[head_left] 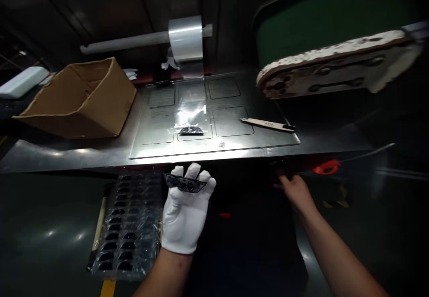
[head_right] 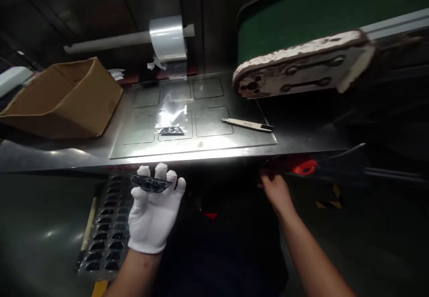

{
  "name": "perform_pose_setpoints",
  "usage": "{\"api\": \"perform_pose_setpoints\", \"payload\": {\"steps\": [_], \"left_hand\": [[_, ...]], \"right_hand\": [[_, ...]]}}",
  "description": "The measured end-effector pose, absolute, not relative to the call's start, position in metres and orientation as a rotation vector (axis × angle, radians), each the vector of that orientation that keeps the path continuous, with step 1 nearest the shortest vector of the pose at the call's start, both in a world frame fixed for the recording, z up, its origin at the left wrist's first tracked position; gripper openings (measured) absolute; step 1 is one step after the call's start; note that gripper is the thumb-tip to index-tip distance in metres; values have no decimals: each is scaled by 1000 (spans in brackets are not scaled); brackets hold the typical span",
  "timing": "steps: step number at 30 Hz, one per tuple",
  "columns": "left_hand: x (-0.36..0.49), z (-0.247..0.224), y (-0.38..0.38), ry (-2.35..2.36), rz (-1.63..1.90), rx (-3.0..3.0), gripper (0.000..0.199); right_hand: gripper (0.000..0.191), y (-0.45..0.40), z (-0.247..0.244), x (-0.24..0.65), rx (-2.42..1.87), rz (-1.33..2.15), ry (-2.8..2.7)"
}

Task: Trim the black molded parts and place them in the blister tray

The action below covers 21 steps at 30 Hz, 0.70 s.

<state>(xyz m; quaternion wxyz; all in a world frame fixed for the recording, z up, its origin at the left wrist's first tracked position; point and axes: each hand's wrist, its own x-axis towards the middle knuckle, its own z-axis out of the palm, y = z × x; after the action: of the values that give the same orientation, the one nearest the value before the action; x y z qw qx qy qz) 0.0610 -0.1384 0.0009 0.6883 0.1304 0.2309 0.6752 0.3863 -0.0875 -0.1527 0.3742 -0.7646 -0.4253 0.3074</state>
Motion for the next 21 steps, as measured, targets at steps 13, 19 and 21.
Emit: {"api": "perform_pose_setpoints", "payload": {"steps": [13, 19, 21], "left_hand": [[54, -13, -139, 828, 1645, 369, 35], [47, -21, -136, 949, 1660, 507, 34], [43, -17, -129, 915, 1607, 528, 46]], "right_hand": [[14, -83, 52, 199, -756, 800, -2142], [12, -65, 39, 191, -737, 776, -2338], [13, -44, 41, 194, -745, 699, -2371]]}}
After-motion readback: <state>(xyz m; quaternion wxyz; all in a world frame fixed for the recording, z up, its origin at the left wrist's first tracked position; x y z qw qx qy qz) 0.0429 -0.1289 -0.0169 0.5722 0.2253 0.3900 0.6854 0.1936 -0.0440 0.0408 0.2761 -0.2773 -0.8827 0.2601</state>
